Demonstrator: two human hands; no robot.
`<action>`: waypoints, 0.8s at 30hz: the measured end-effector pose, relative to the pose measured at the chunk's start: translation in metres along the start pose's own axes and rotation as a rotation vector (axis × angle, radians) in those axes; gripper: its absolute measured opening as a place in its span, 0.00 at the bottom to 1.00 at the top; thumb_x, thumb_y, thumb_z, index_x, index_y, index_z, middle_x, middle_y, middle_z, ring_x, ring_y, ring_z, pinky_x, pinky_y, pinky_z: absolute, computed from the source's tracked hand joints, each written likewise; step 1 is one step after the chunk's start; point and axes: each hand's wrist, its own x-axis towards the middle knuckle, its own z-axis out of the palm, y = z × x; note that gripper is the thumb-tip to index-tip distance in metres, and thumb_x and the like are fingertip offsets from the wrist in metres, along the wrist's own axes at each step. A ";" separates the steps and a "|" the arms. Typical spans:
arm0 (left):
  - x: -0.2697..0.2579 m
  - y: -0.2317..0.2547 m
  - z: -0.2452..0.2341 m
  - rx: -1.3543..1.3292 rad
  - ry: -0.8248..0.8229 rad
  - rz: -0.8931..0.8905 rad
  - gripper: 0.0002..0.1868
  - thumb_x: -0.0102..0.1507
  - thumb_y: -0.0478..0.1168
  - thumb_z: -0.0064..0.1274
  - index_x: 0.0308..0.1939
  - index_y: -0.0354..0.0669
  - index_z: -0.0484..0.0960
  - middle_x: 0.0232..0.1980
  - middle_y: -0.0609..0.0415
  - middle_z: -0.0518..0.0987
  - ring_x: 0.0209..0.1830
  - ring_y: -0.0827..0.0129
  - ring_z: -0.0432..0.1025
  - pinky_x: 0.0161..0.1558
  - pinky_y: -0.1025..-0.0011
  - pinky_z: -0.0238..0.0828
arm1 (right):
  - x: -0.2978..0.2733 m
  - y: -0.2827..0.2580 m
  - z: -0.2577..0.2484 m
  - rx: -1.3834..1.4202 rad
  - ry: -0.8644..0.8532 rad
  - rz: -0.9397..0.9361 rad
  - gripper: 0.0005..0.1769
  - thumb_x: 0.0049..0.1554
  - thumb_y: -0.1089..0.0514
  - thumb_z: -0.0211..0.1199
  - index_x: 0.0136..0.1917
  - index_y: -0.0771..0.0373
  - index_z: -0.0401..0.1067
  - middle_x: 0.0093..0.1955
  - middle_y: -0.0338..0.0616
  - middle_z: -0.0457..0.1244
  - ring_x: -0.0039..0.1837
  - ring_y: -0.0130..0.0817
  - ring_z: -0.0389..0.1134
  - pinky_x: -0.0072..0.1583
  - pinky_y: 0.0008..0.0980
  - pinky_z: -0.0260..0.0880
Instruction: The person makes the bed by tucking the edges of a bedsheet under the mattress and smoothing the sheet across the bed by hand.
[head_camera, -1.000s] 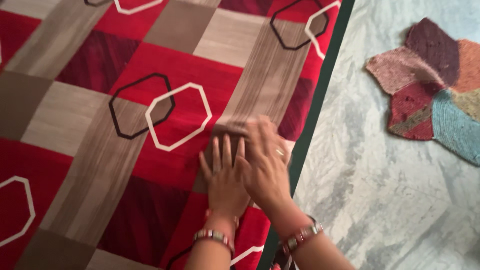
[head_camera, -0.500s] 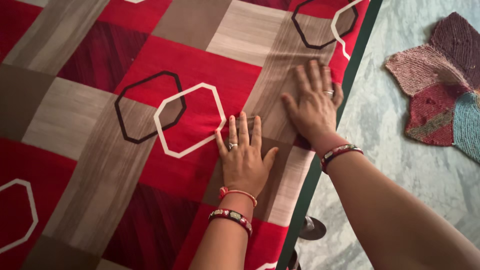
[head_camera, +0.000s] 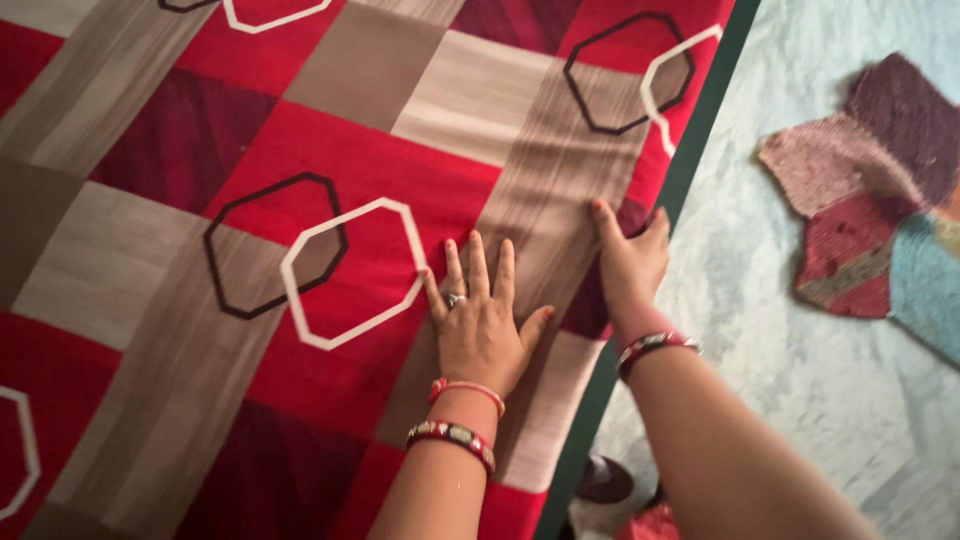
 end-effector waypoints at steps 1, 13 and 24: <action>0.008 0.006 0.003 -0.012 0.001 -0.002 0.49 0.58 0.65 0.53 0.77 0.51 0.55 0.81 0.41 0.47 0.81 0.43 0.39 0.74 0.38 0.30 | -0.003 -0.005 -0.003 -0.069 0.000 0.102 0.56 0.49 0.30 0.75 0.73 0.71 0.60 0.70 0.66 0.61 0.73 0.57 0.61 0.72 0.45 0.59; 0.121 0.084 0.040 -0.027 0.037 -0.090 0.38 0.64 0.63 0.47 0.77 0.61 0.60 0.82 0.46 0.50 0.82 0.40 0.38 0.74 0.37 0.30 | 0.060 0.005 -0.038 0.134 -0.603 0.271 0.36 0.43 0.37 0.74 0.52 0.69 0.76 0.47 0.52 0.73 0.47 0.39 0.74 0.50 0.40 0.74; 0.170 0.086 0.093 -0.278 0.193 -0.178 0.38 0.72 0.63 0.30 0.82 0.52 0.51 0.85 0.54 0.52 0.87 0.50 0.38 0.78 0.38 0.29 | 0.110 -0.048 -0.034 -0.469 -0.614 -0.796 0.26 0.62 0.54 0.59 0.73 0.58 0.68 0.77 0.48 0.60 0.76 0.45 0.62 0.69 0.46 0.65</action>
